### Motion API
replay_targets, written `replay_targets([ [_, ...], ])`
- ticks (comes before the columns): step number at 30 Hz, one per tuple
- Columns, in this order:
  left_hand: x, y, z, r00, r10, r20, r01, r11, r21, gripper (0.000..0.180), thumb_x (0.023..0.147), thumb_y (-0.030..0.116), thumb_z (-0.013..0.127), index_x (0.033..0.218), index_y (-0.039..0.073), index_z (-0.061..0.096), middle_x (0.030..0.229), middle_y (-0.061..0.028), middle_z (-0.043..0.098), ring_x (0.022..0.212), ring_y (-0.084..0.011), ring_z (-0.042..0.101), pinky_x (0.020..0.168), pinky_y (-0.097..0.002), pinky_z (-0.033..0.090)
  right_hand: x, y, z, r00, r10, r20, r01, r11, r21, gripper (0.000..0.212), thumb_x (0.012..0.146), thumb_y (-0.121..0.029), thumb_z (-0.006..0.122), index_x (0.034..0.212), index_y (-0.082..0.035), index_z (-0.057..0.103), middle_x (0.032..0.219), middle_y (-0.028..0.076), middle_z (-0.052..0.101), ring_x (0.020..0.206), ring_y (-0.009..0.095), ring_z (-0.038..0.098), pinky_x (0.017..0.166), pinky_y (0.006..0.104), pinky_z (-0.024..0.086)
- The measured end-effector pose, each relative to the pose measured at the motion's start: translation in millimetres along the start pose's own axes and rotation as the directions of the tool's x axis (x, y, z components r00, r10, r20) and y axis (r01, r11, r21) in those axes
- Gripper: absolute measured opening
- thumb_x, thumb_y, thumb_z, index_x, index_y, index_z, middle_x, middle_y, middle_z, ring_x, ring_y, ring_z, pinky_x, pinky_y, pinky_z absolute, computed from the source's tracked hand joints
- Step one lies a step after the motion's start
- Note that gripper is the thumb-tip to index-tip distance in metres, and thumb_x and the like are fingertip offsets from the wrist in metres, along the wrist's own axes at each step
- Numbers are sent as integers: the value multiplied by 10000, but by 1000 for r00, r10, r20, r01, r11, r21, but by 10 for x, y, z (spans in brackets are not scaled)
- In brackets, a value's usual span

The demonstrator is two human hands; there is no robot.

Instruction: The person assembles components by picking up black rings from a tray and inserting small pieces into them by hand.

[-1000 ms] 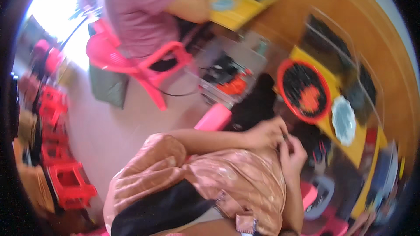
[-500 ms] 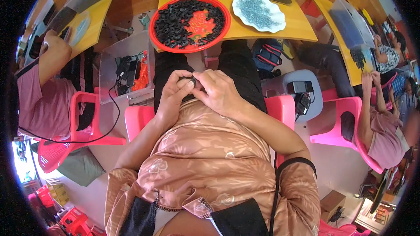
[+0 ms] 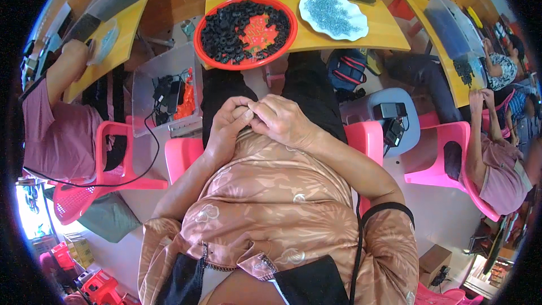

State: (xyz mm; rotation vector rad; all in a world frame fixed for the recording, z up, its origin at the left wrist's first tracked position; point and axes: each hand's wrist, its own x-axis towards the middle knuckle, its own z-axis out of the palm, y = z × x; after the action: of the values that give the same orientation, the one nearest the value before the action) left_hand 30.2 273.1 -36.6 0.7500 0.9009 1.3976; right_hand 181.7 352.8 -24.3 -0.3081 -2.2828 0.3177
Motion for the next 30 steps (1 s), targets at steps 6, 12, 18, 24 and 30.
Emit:
replay_targets([
  [6, 20, 41, 18, 1000, 6, -10, -6, 998, 60, 252, 939, 56, 522, 1176, -2, 458, 949, -77, 648, 884, -109, 605, 856, -256, 451, 30, -17, -63, 999, 36, -29, -36, 999, -9, 409, 696, -120, 761, 1055, 0, 607, 838, 104, 612, 755, 276, 617, 667, 373, 502],
  [12, 24, 26, -13, 1000, 0, 14, -1, 998, 68, 243, 928, 19, 542, 1158, 17, 464, 927, -59, 637, 845, -86, 588, 806, -223, 452, 13, -3, -72, 1000, -16, 17, 17, 999, -49, 381, 675, -155, 756, 992, -6, 609, 794, 92, 590, 727, 270, 595, 684, 366, 476],
  [18, 22, -14, -37, 999, -36, 33, 34, 998, 43, 275, 924, 55, 575, 1174, 27, 464, 941, -52, 632, 836, -81, 588, 750, -215, 455, 5, -20, -97, 999, 12, 43, -12, 1000, 2, 375, 675, -179, 734, 991, -15, 618, 772, 91, 591, 705, 271, 588, 686, 374, 479],
  [24, 17, 23, -65, 1000, 16, -23, -14, 998, 54, 266, 997, 221, 480, 1194, 42, 464, 991, -87, 649, 874, -125, 596, 775, -257, 442, 365, -143, -565, 947, -306, -96, 278, 933, -230, 443, 748, -228, 719, 1119, -9, 621, 942, 100, 652, 836, 237, 634, 768, 370, 494],
  [30, 23, 29, -71, 999, -48, 12, 46, 992, 119, 261, 1007, 249, 459, 1179, 53, 473, 1010, -144, 655, 861, -152, 596, 752, -274, 464, 1110, -23, -1699, 762, -571, -304, 262, 702, -662, 344, 762, -211, 704, 1066, -56, 653, 1022, 80, 668, 812, 208, 621, 756, 372, 477],
])
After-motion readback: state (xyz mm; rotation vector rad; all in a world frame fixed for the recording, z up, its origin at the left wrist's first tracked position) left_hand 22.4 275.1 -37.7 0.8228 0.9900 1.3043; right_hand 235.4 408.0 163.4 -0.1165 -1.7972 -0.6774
